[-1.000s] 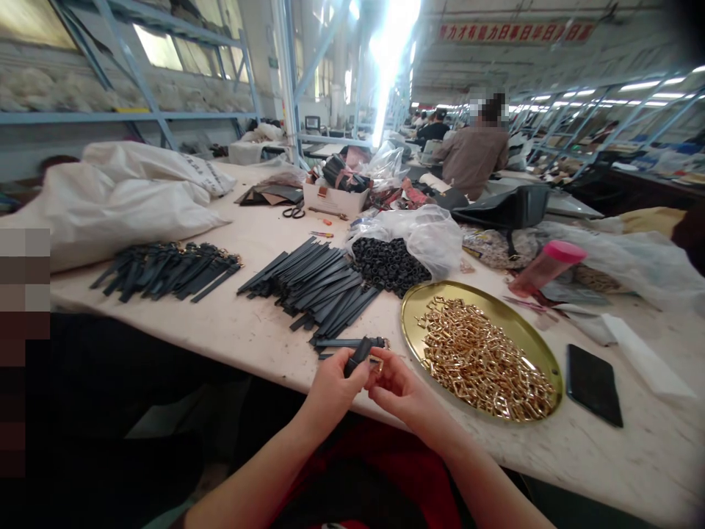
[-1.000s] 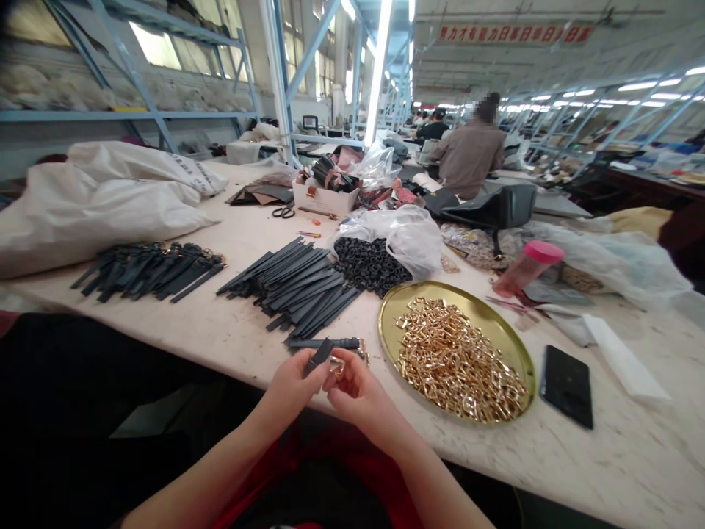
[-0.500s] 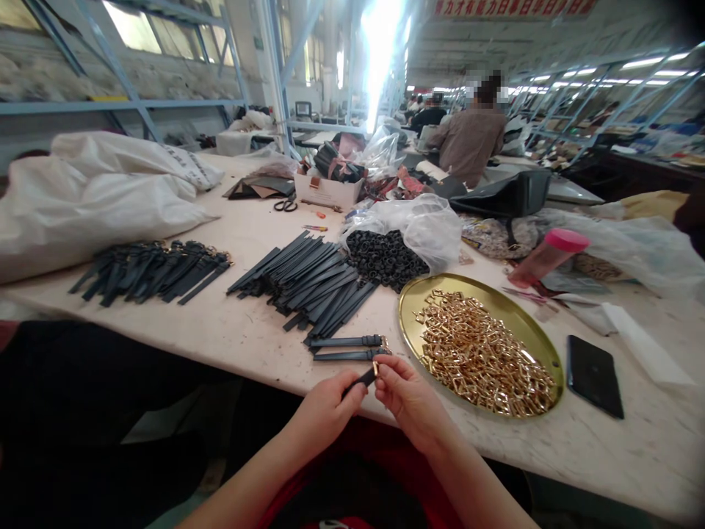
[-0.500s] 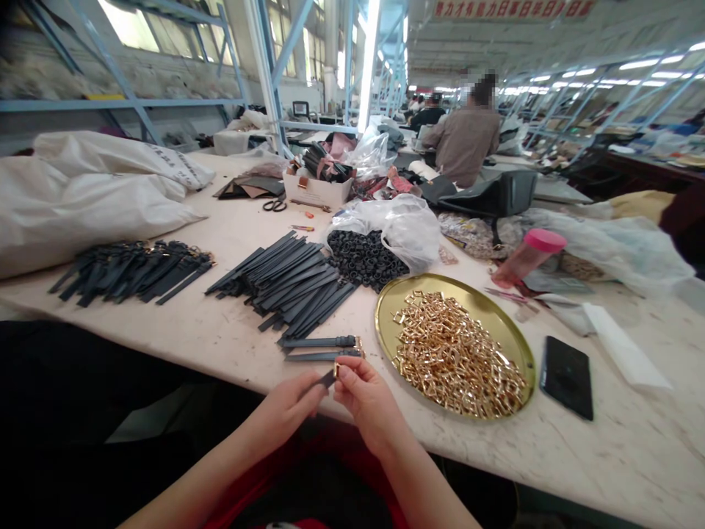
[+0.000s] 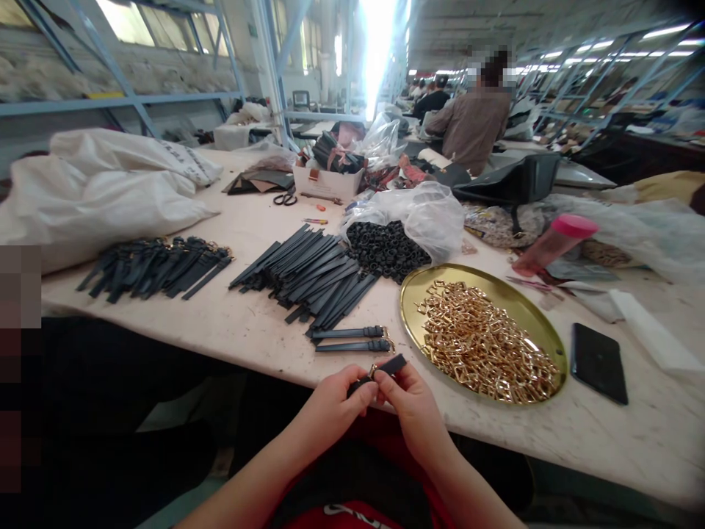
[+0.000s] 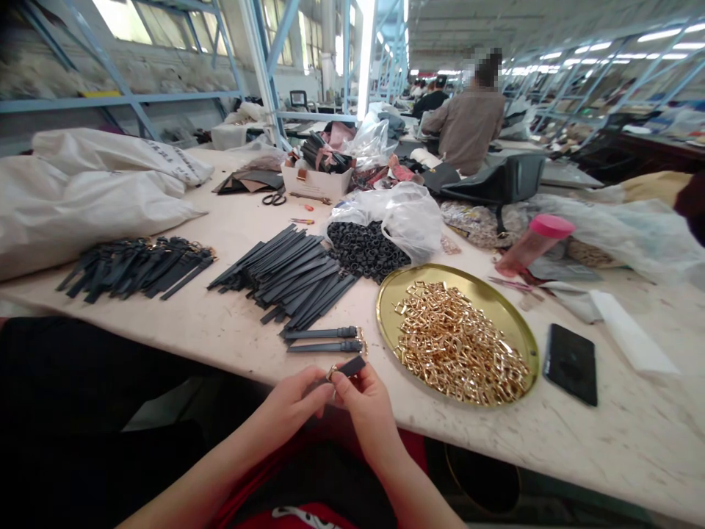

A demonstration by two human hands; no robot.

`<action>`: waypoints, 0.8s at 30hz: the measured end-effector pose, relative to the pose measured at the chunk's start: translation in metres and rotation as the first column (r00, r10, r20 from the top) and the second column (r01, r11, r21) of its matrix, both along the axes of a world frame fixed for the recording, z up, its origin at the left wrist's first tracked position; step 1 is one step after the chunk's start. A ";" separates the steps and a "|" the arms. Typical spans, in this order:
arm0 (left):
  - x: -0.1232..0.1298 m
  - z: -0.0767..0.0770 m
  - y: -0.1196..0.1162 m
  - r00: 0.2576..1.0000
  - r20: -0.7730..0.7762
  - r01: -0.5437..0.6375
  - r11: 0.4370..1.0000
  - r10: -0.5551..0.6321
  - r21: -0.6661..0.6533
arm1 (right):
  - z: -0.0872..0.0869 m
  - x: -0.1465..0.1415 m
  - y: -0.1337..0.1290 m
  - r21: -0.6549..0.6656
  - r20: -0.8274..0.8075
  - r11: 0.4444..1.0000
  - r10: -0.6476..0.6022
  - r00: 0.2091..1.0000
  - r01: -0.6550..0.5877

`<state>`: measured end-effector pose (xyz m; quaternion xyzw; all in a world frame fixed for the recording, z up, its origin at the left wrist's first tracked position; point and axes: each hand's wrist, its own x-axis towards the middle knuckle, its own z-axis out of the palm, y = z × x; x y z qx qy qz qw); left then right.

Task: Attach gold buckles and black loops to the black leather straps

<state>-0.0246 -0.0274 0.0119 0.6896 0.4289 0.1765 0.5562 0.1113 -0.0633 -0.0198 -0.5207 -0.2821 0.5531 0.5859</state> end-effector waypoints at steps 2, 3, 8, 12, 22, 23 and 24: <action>0.001 -0.005 -0.001 0.999 0.032 -0.019 0.995 0.022 -0.096 | -0.003 -0.004 -0.006 0.000 0.037 1.000 0.016 0.999 -0.016; 0.002 -0.007 -0.002 0.999 0.046 -0.022 0.990 0.028 -0.136 | -0.004 -0.005 -0.008 0.000 0.048 0.999 0.035 0.998 -0.035; 0.003 -0.008 -0.003 0.994 0.100 -0.034 0.979 0.054 -0.199 | -0.008 -0.002 -0.012 0.005 0.052 0.996 0.091 0.994 -0.092; 0.003 -0.007 -0.006 0.990 0.111 -0.057 0.961 0.090 -0.269 | -0.007 -0.001 -0.016 0.022 0.227 0.994 0.101 0.969 -0.109; -0.008 -0.011 -0.005 0.995 -0.022 -0.102 0.994 0.101 -0.035 | -0.012 -0.002 -0.012 0.028 0.432 0.982 0.158 0.888 -0.189; -0.009 -0.012 -0.001 0.995 -0.020 -0.098 0.993 0.097 -0.066 | -0.012 -0.002 -0.010 0.027 0.406 0.977 0.184 0.895 -0.213; -0.009 -0.013 0.003 0.994 -0.007 -0.105 0.989 0.105 -0.102 | -0.010 -0.001 -0.007 0.034 0.403 0.973 0.197 0.894 -0.230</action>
